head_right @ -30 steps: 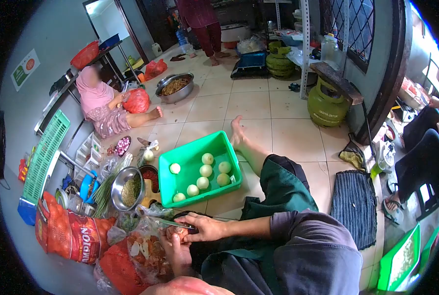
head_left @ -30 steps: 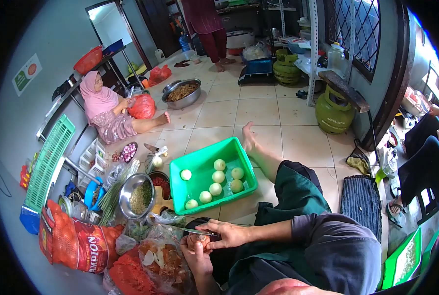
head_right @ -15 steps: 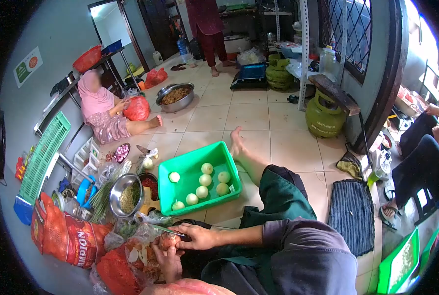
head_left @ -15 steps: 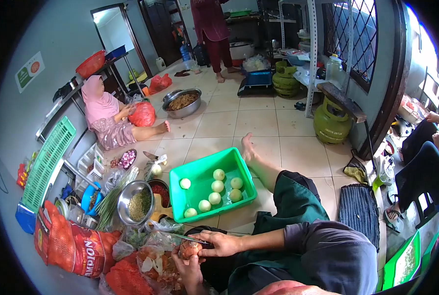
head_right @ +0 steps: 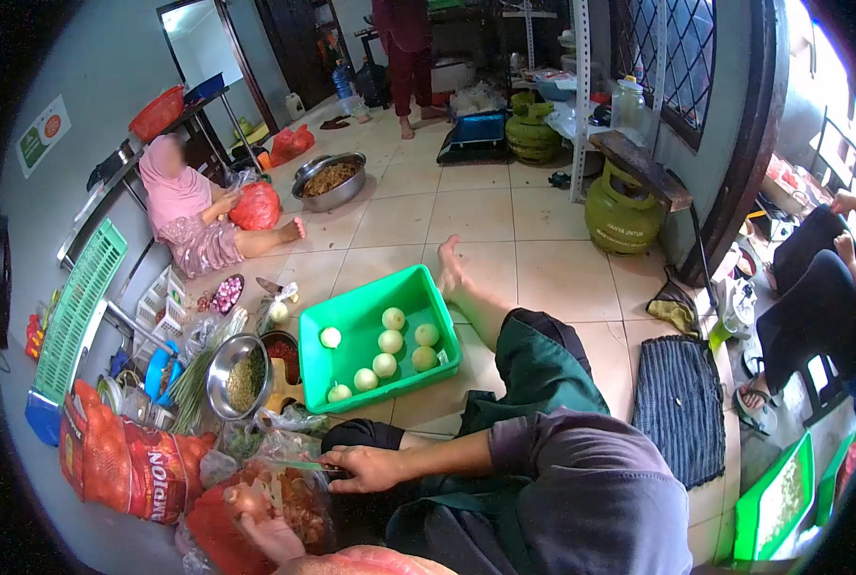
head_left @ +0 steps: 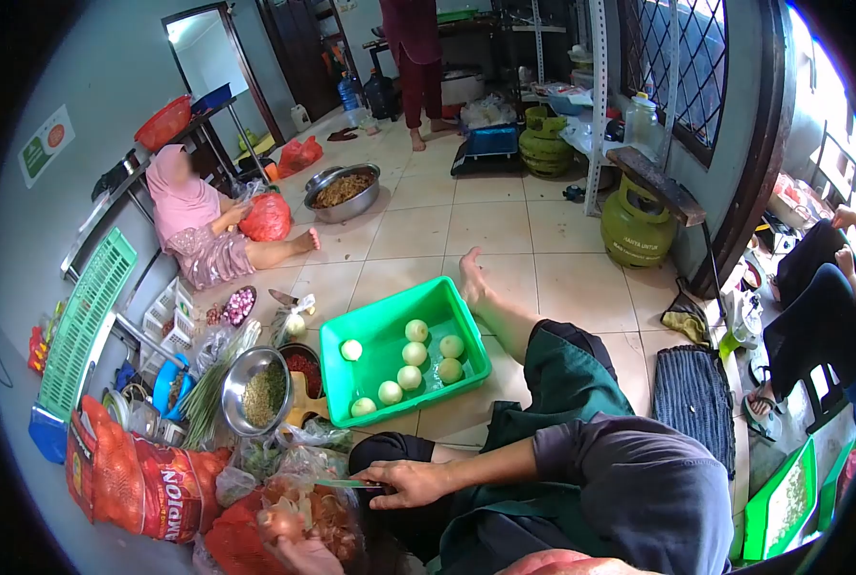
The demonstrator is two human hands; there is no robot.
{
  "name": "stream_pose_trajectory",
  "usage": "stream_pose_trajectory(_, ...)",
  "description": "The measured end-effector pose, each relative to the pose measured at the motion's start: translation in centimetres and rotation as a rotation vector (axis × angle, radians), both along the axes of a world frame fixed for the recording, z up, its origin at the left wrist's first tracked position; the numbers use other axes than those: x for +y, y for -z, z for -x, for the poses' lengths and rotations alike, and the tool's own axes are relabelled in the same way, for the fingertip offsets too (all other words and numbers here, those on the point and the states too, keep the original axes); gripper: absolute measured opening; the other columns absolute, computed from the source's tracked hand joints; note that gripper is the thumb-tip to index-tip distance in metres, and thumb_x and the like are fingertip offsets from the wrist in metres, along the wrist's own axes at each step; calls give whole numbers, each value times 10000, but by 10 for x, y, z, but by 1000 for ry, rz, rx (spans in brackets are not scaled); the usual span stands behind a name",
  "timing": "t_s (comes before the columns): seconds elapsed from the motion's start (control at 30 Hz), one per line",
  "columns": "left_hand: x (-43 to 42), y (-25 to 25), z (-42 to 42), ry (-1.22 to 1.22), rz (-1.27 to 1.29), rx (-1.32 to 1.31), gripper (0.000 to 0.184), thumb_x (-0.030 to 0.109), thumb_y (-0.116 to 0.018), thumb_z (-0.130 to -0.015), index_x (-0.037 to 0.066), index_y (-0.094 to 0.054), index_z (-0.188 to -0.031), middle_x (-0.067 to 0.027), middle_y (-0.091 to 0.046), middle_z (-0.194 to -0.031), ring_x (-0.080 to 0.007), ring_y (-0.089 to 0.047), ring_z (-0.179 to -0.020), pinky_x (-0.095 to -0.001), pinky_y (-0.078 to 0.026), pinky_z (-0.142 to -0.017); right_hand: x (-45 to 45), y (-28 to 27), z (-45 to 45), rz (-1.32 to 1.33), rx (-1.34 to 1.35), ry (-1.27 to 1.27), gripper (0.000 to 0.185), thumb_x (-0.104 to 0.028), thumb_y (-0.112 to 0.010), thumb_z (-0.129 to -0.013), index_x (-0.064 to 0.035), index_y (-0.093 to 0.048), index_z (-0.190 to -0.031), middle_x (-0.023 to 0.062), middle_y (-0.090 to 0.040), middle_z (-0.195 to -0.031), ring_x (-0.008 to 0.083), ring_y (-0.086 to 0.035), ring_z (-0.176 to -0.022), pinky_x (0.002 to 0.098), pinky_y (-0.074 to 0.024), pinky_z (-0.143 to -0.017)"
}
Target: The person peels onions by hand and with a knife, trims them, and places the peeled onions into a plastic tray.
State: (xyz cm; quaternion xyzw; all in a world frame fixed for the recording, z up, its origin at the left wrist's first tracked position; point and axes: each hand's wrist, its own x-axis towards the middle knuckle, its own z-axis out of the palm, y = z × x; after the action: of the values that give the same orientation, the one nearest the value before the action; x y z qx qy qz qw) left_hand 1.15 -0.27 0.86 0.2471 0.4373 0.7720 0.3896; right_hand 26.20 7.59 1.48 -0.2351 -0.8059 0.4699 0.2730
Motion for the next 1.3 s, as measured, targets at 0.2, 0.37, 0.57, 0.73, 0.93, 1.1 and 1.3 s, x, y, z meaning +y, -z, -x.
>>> stream_pose_trajectory(0.2, -19, 14, 63, 27, -157, -217, 441, 328, -491, -917, 9, -491, -1222, -98, -548, -1179, -190, -547, -1024, -307, -468, -825, -1, 4, 28, -178, 77, -63, 539, -347, -549, -901, -9, -441, -1308, 240, -548, -1066, 413, -578, -937, 442, -466, -835)
stream_pose_trajectory(0.37, -14, -19, 25, -138, -195, -138, 456, 264, -502, -914, 16, -454, -1295, -131, -508, -1291, -270, -490, -1185, -380, -426, -1010, 9, -9, 38, -242, 36, -93, 474, -296, -439, -933, -8, -408, -1310, 294, -566, -1045, 410, -616, -842, 472, -511, -719)
stream_pose_trajectory(0.57, 5, -39, 18, -113, -210, -172, 427, 287, -522, -894, 57, -498, -1253, -101, -521, -1288, -299, -537, -1124, -398, -461, -924, 26, -35, 54, -121, 163, -64, 366, -197, -491, -942, 1, -517, -1250, 213, -622, -958, 351, -618, -931, 414, -488, -806)
stream_pose_trajectory(0.73, -8, -24, -3, -136, -70, -30, 443, 209, -553, -870, 125, -369, -1265, -108, -523, -1183, -266, -605, -934, -305, -470, -625, 35, -60, 67, 158, 81, -92, 384, -211, -478, -953, -2, -488, -1275, 227, -599, -1065, 332, -593, -995, 377, -462, -853)
stream_pose_trajectory(0.93, -16, -10, -7, -283, 35, 207, 501, 80, -535, -843, 45, -337, -1301, -102, -503, -1166, -183, -582, -936, -266, -491, -638, 22, -42, 100, 102, 96, -315, 474, -227, -479, -937, -6, -402, -1349, 273, -575, -1152, 380, -563, -1093, 409, -423, -936)
stream_pose_trajectory(1.1, -20, 0, 2, -268, 106, 542, 546, 93, -606, -831, 9, -351, -1307, -114, -515, -1189, -193, -555, -1037, -312, -459, -894, 18, -47, 111, 159, -62, -443, 546, -235, -471, -931, -14, -312, -1405, 291, -542, -1194, 412, -543, -1099, 419, -418, -947)
stream_pose_trajectory(1.3, -22, -3, -1, -274, 147, 503, 643, 60, -719, -743, 12, -369, -1281, -115, -498, -1185, -195, -516, -1090, -331, -431, -937, 20, -31, 114, 76, -31, -435, 546, -203, -469, -933, -48, -292, -1426, 276, -540, -1192, 398, -542, -1100, 407, -414, -944)
